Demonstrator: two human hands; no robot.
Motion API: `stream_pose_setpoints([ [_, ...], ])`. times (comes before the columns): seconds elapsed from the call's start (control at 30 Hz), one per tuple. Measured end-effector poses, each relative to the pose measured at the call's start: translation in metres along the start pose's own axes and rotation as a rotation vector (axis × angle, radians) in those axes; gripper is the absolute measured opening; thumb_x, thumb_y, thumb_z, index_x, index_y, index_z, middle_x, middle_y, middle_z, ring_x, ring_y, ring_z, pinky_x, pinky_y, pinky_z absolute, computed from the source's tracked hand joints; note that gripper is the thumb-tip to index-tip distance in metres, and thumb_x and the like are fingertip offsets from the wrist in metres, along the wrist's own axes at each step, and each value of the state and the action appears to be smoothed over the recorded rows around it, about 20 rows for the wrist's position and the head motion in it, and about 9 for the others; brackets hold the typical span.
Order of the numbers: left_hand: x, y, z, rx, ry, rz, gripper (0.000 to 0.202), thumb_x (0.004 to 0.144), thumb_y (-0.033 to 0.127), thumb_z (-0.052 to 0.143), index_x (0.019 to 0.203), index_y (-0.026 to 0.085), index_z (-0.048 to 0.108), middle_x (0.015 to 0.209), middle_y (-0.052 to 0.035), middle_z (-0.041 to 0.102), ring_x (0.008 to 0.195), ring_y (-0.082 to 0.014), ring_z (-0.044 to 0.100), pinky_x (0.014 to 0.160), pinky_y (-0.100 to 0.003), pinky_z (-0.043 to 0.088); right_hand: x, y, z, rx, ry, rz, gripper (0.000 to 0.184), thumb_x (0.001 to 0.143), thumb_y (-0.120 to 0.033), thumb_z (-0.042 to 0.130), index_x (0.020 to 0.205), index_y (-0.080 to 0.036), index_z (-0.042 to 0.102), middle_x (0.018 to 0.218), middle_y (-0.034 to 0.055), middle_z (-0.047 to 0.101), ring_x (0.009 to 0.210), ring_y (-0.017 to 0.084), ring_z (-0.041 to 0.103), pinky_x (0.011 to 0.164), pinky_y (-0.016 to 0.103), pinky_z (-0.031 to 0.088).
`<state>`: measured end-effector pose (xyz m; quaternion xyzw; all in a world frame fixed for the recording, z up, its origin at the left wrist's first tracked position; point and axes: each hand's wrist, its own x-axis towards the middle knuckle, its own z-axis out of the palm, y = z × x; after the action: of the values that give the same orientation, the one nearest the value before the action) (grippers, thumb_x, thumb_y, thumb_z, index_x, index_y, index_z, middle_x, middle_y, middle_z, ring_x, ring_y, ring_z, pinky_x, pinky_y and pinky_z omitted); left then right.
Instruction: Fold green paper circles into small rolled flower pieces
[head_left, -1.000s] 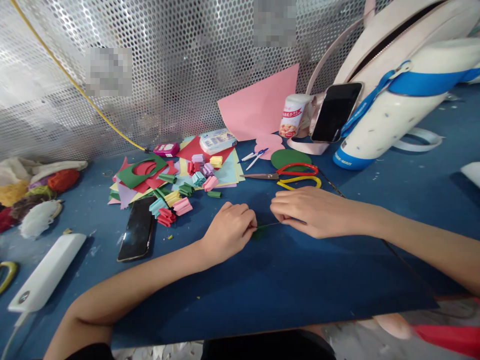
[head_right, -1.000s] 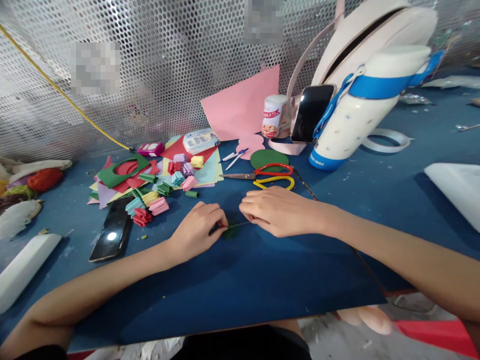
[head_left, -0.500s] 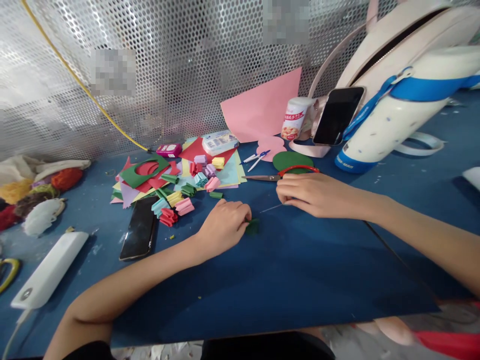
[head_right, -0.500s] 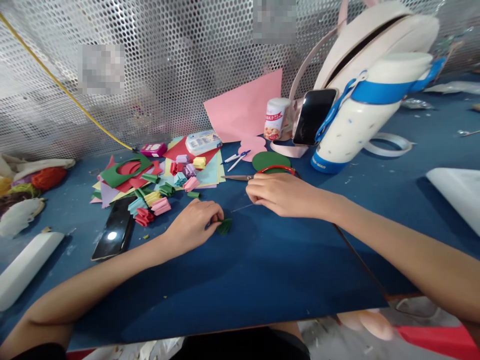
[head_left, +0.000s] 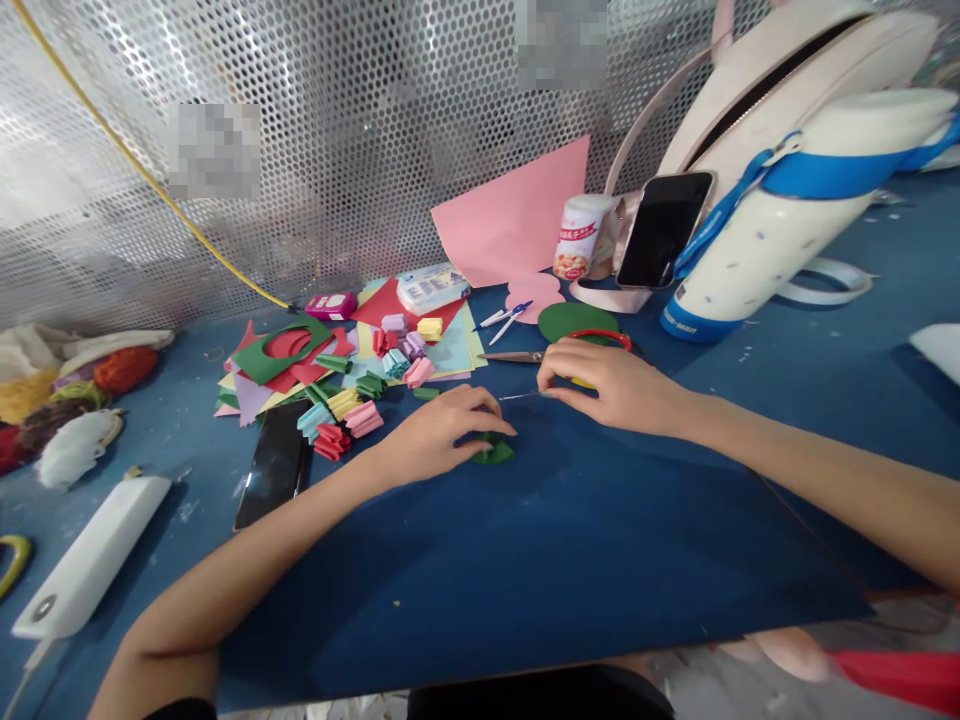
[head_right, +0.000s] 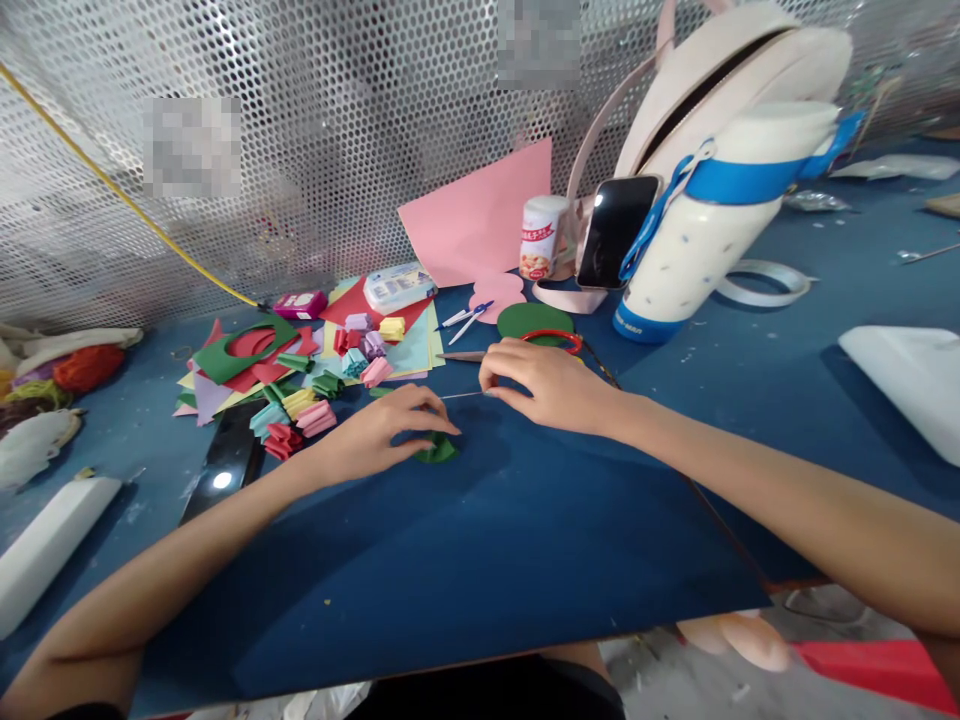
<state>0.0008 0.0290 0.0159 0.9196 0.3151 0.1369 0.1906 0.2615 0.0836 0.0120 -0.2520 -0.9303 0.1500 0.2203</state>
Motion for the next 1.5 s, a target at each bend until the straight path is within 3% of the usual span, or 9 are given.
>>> stream_pose_setpoints([
  [0.27, 0.001, -0.006, 0.001, -0.046, -0.089, -0.063, 0.015, 0.089, 0.014, 0.067, 0.103, 0.02, 0.071, 0.092, -0.0017, 0.067, 0.081, -0.0148, 0.062, 0.082, -0.031, 0.045, -0.002, -0.003, 0.004, 0.013, -0.04, -0.048, 0.02, 0.099, -0.03, 0.045, 0.086, -0.021, 0.059, 0.088, 0.0061, 0.064, 0.086, 0.021, 0.059, 0.078, 0.035, 0.045],
  [0.5, -0.001, -0.004, -0.007, -0.004, -0.069, 0.012, 0.008, 0.089, 0.019, 0.069, 0.096, 0.021, 0.069, 0.11, -0.0062, 0.062, 0.104, -0.0197, 0.059, 0.091, -0.035, 0.046, -0.003, -0.003, 0.007, 0.0, -0.056, -0.09, 0.022, 0.1, -0.03, 0.045, 0.087, -0.021, 0.06, 0.087, 0.005, 0.065, 0.086, 0.02, 0.059, 0.076, 0.034, 0.046],
  [0.67, -0.002, -0.008, -0.01, -0.006, -0.119, -0.002, 0.02, 0.091, 0.019, 0.067, 0.111, 0.022, 0.066, 0.109, -0.0051, 0.068, 0.099, -0.019, 0.064, 0.09, -0.036, 0.046, -0.003, -0.002, 0.008, -0.017, -0.061, -0.12, 0.024, 0.102, -0.031, 0.043, 0.087, -0.021, 0.06, 0.086, 0.0044, 0.065, 0.085, 0.02, 0.059, 0.079, 0.036, 0.047],
  [0.87, -0.003, -0.014, -0.011, -0.092, -0.105, -0.017, 0.01, 0.093, 0.013, 0.058, 0.096, 0.019, 0.066, 0.094, -0.0033, 0.072, 0.086, -0.0156, 0.067, 0.084, -0.032, 0.05, -0.003, -0.003, 0.007, -0.034, -0.07, -0.143, 0.027, 0.103, -0.031, 0.041, 0.087, -0.021, 0.061, 0.084, 0.004, 0.065, 0.083, 0.019, 0.059, 0.081, 0.036, 0.047],
  [1.03, -0.005, -0.016, -0.019, -0.04, -0.169, 0.083, 0.017, 0.094, 0.011, 0.056, 0.092, 0.021, 0.07, 0.108, -0.0047, 0.071, 0.098, -0.0162, 0.066, 0.085, -0.029, 0.049, -0.003, -0.003, 0.008, -0.049, -0.067, -0.168, 0.028, 0.104, -0.03, 0.041, 0.087, -0.021, 0.061, 0.084, 0.0039, 0.065, 0.083, 0.019, 0.059, 0.08, 0.035, 0.047],
  [1.2, -0.005, -0.012, -0.018, 0.116, -0.122, 0.129, 0.012, 0.093, 0.016, 0.062, 0.087, 0.022, 0.07, 0.097, -0.0037, 0.07, 0.092, -0.0163, 0.064, 0.083, -0.03, 0.047, -0.003, -0.003, 0.008, -0.058, -0.059, -0.178, 0.028, 0.104, -0.029, 0.041, 0.087, -0.02, 0.061, 0.084, 0.0039, 0.066, 0.082, 0.018, 0.059, 0.078, 0.034, 0.047],
  [1.37, -0.002, -0.009, -0.002, 0.235, -0.074, 0.155, 0.018, 0.098, 0.021, 0.054, 0.088, 0.022, 0.068, 0.09, -0.0031, 0.07, 0.088, -0.0165, 0.063, 0.082, -0.033, 0.045, -0.003, -0.003, 0.008, -0.076, -0.04, -0.18, 0.028, 0.104, -0.029, 0.041, 0.087, -0.02, 0.061, 0.084, 0.0041, 0.066, 0.082, 0.018, 0.059, 0.076, 0.034, 0.046],
  [1.5, -0.003, -0.007, 0.02, 0.382, 0.114, 0.15, 0.03, 0.104, 0.023, 0.041, 0.09, 0.019, 0.067, 0.09, -0.0065, 0.069, 0.083, -0.018, 0.059, 0.075, -0.033, 0.044, -0.003, -0.002, 0.008, -0.088, -0.032, -0.177, 0.028, 0.103, -0.029, 0.041, 0.087, -0.021, 0.062, 0.084, 0.0043, 0.067, 0.082, 0.019, 0.058, 0.076, 0.033, 0.046],
])
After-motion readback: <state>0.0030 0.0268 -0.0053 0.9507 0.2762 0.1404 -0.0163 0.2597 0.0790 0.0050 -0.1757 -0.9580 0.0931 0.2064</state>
